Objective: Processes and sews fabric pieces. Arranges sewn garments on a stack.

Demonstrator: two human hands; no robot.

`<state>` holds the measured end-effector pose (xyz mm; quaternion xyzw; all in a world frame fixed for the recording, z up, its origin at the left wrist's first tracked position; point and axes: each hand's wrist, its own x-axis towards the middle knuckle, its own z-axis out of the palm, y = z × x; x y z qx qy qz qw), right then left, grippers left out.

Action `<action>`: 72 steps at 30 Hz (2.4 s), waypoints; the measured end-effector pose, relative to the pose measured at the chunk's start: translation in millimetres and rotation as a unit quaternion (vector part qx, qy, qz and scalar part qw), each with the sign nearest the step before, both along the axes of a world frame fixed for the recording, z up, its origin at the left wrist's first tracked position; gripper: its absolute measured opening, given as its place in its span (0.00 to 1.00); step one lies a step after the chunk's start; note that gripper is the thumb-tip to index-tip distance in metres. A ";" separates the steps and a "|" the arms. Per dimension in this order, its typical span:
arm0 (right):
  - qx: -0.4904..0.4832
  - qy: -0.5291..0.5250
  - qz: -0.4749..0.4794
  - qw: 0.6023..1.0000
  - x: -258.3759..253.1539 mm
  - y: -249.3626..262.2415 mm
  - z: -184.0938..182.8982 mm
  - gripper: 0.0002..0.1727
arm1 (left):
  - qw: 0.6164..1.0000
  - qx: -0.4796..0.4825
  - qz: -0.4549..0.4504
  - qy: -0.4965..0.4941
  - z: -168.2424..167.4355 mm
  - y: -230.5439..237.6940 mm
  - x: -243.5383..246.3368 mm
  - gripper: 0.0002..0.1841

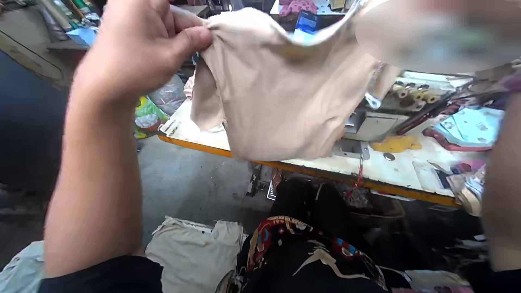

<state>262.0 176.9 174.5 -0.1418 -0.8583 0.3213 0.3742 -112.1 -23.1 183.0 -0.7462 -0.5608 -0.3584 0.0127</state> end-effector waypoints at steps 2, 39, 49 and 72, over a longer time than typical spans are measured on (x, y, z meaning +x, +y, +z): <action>0.018 -0.041 -0.073 0.996 -26.6 -6.1 -20.2 0.07 | 0.999 -0.024 -0.030 0.007 -20.5 26.2 -8.1 0.23; 0.038 -0.051 -0.203 0.977 -77.1 -109.5 -273.5 0.15 | 0.964 -0.175 0.134 -0.150 -297.0 150.7 16.8 0.15; -0.317 -0.072 -0.014 0.946 -13.0 -84.4 -184.9 0.14 | 0.980 -0.024 -0.178 -0.087 -104.3 71.0 124.6 0.15; -0.240 0.314 -0.194 0.898 49.7 -130.5 -188.1 0.21 | 0.966 0.053 -0.190 -0.170 -106.5 17.8 101.6 0.25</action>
